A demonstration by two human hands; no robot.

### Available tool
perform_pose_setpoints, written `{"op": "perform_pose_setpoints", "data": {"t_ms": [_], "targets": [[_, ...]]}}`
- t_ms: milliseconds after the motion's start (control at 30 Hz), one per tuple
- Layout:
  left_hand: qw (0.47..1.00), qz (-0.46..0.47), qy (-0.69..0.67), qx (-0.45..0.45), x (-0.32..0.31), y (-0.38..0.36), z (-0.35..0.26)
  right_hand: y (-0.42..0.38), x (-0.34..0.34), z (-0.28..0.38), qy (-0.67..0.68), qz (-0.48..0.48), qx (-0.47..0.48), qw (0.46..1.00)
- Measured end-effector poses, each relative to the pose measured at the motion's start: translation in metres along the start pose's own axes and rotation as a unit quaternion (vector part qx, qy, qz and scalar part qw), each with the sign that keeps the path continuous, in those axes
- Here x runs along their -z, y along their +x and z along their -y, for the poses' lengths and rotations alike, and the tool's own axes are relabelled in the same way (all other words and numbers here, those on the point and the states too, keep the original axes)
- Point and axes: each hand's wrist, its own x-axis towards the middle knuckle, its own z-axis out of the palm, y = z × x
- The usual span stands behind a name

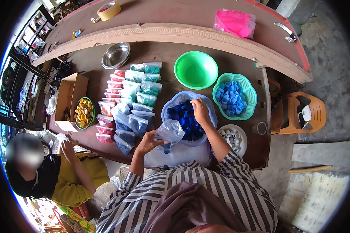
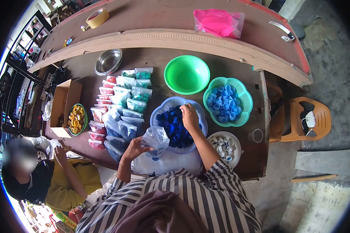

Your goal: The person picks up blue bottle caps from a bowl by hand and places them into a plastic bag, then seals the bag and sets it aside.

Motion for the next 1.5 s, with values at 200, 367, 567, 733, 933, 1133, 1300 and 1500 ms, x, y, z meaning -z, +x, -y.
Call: {"op": "perform_pose_setpoints", "data": {"t_ms": [200,367,567,733,933,1133,1300,1500], "targets": [[1.0,-0.016,0.001,-0.013,-0.005,-0.015,-0.012,0.009,-0.038,-0.01,-0.284,0.101,0.048,0.952],[0.998,-0.042,-0.006,-0.036,-0.009,-0.026,-0.002,0.012,-0.029,-0.004,-0.246,0.109,-0.004,0.963],[0.997,-0.041,-0.007,-0.059,-0.012,-0.027,0.001,-0.01,0.023,0.005,0.457,0.094,-0.272,0.841],[0.998,-0.031,-0.027,-0.052,-0.015,-0.023,-0.001,-0.035,0.075,0.067,0.558,0.134,-0.212,0.791],[0.998,-0.019,-0.013,-0.055,-0.015,-0.023,-0.004,-0.049,0.086,0.132,0.213,0.201,0.094,0.951],[0.994,-0.02,0.034,-0.106,-0.016,-0.021,0.008,-0.07,0.063,0.159,0.031,0.201,0.178,0.963],[0.995,-0.001,0.024,-0.096,-0.011,-0.024,0.016,-0.061,0.06,0.153,0.251,0.313,0.132,0.906],[0.996,-0.006,-0.056,-0.072,-0.009,-0.022,0.017,-0.021,0.045,0.059,0.225,0.052,-0.051,0.972]]}}
